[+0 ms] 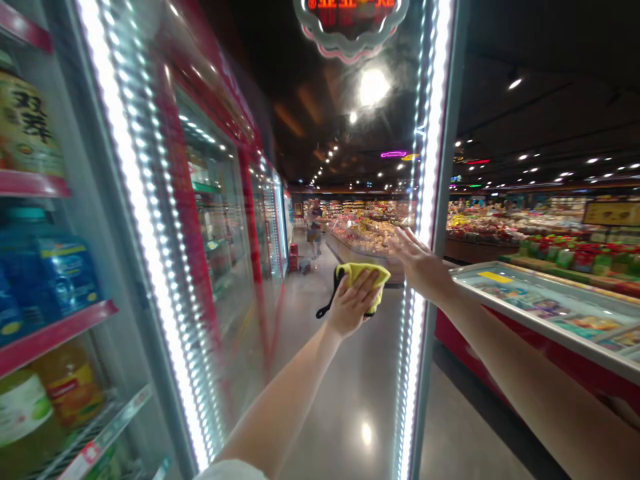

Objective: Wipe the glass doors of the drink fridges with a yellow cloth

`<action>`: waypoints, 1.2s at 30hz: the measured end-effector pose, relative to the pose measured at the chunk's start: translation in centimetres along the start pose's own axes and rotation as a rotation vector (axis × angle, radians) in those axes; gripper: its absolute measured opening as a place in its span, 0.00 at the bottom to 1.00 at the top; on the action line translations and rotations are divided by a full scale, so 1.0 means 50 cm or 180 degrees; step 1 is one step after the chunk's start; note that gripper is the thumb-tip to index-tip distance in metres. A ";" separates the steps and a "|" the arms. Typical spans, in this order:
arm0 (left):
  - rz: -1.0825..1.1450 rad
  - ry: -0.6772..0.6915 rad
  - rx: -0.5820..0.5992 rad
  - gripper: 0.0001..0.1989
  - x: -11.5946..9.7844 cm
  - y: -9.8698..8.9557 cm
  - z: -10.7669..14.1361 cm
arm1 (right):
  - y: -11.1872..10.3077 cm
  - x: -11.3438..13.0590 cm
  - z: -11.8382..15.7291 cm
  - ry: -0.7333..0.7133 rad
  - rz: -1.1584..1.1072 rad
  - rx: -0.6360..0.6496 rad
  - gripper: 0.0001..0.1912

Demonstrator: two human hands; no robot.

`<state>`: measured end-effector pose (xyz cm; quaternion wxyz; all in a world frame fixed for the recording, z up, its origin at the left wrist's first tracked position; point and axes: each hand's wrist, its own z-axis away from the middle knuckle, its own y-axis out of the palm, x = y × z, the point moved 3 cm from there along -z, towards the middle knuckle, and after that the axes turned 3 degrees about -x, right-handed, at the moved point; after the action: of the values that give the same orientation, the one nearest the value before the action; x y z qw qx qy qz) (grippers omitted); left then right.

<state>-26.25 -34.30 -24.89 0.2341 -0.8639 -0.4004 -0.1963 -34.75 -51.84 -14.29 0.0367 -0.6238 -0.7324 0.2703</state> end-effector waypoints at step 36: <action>-0.0403 -0.2781 -0.0460 0.38 0.345 -0.195 0.399 | 0.170 0.398 -0.154 -0.0600 0.0522 0.0040 0.31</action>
<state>-20.48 -7.19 -29.62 -0.0304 -0.8536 -0.4992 0.1455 -28.51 -29.93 -17.14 -0.0507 -0.6532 -0.6774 0.3345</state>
